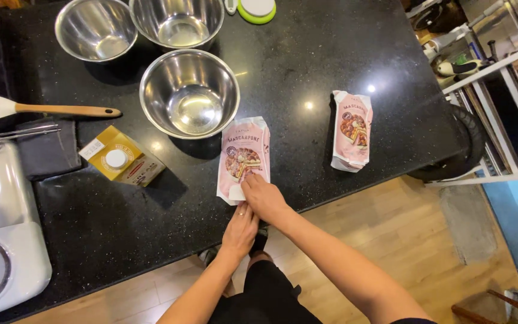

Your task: Opening packages of mascarpone cheese and scraping the contents into a metal bowl using a scraper.

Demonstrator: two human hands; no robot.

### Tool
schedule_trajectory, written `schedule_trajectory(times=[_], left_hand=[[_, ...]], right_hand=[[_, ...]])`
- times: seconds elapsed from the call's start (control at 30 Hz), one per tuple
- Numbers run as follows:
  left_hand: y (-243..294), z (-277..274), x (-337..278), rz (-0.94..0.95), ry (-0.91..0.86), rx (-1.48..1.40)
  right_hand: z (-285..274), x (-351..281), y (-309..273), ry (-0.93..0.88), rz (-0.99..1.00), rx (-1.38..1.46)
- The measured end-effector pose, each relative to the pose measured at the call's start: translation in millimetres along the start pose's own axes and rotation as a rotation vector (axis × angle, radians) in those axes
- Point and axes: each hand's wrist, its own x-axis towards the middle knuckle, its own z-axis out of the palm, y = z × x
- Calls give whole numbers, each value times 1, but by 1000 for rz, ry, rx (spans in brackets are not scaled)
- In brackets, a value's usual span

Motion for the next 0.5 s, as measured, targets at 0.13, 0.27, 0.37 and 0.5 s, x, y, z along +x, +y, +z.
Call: schedule_trajectory(times=[0.13,0.27,0.37,0.5], left_hand=[[1,4,2,-10,37,38],[0,1,1,36,71,40],[-5,-4,3,18,57,-50],[-4,17,-12,18,-69,-75]], right_hand=[[21,7,14,39,-34,-94],[38,20,13,33,-80,-102],[28,20,12,-42,-65,100],[2,-16,1,-154,31,249]])
